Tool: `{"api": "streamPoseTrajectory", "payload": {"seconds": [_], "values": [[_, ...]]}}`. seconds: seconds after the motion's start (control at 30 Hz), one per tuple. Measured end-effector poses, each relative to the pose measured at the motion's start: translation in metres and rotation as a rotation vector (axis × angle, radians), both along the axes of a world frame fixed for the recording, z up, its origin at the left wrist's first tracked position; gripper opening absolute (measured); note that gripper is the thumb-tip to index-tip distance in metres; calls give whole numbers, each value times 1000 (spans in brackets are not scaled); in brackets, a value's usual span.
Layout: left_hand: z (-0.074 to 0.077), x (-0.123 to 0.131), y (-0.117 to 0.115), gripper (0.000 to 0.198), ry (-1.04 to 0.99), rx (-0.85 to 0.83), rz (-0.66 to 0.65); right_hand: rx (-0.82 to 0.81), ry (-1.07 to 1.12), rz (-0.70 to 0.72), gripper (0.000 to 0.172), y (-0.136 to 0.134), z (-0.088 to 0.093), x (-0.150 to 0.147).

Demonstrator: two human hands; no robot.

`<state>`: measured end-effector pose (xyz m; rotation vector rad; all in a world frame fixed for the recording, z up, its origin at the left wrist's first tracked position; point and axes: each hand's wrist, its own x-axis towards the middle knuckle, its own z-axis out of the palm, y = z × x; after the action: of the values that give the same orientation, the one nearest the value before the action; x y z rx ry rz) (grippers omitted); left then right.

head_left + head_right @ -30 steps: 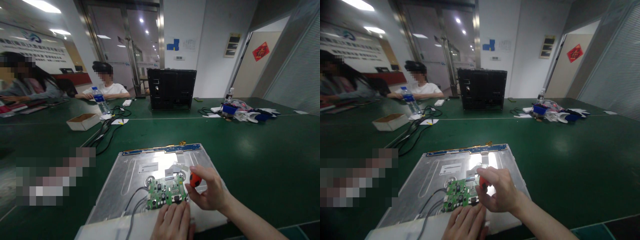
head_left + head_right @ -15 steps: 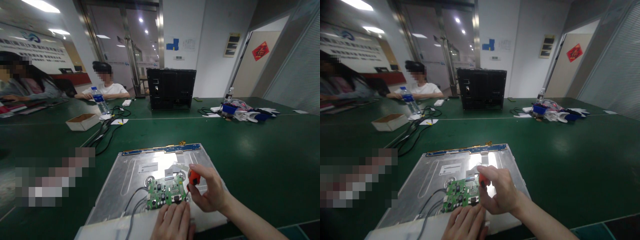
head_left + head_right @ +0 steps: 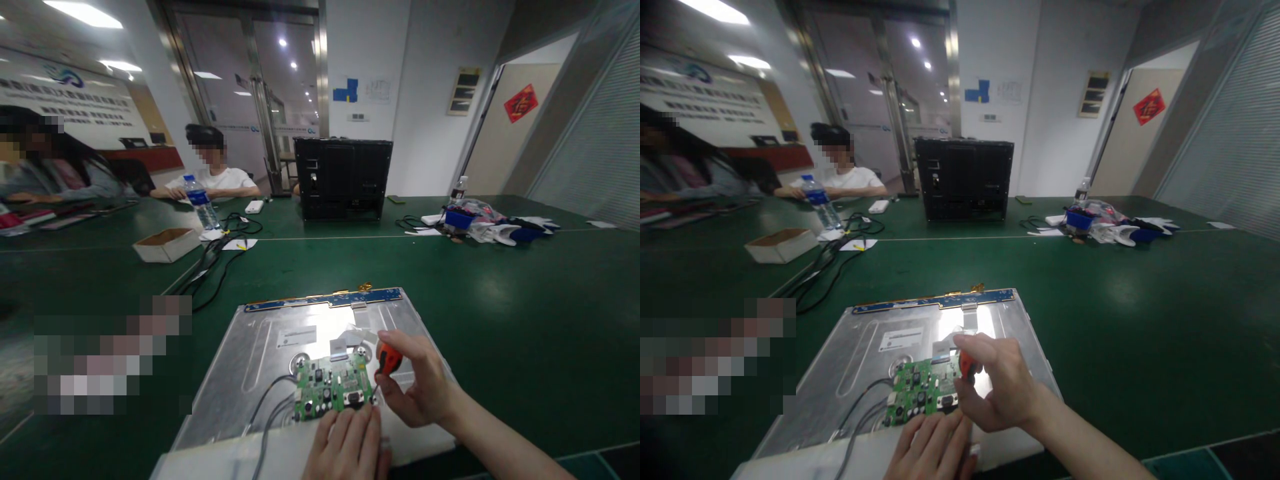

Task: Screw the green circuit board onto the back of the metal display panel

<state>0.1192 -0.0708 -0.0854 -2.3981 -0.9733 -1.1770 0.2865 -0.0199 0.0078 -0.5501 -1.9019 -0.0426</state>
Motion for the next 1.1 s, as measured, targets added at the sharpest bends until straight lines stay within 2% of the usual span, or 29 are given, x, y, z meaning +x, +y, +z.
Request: {"api": "streamPoseTrajectory", "payload": {"seconds": [0.13,0.5,0.77,0.93,1.1], "values": [[0,0,1,37,12,2,-10,-10,5,70,55,1,2,1],[-1,0,0,32,-6,-23,-3,50,12,-58,55,0,-3,-1],[-1,0,0,28,2,-8,2,31,10,-6,47,0,0,-1],[-1,-1,0,26,14,-21,-4,5,8,90,55,1,3,1],[-2,-1,-1,25,11,-18,-3,6,5,21,59,-2,3,0]]}}
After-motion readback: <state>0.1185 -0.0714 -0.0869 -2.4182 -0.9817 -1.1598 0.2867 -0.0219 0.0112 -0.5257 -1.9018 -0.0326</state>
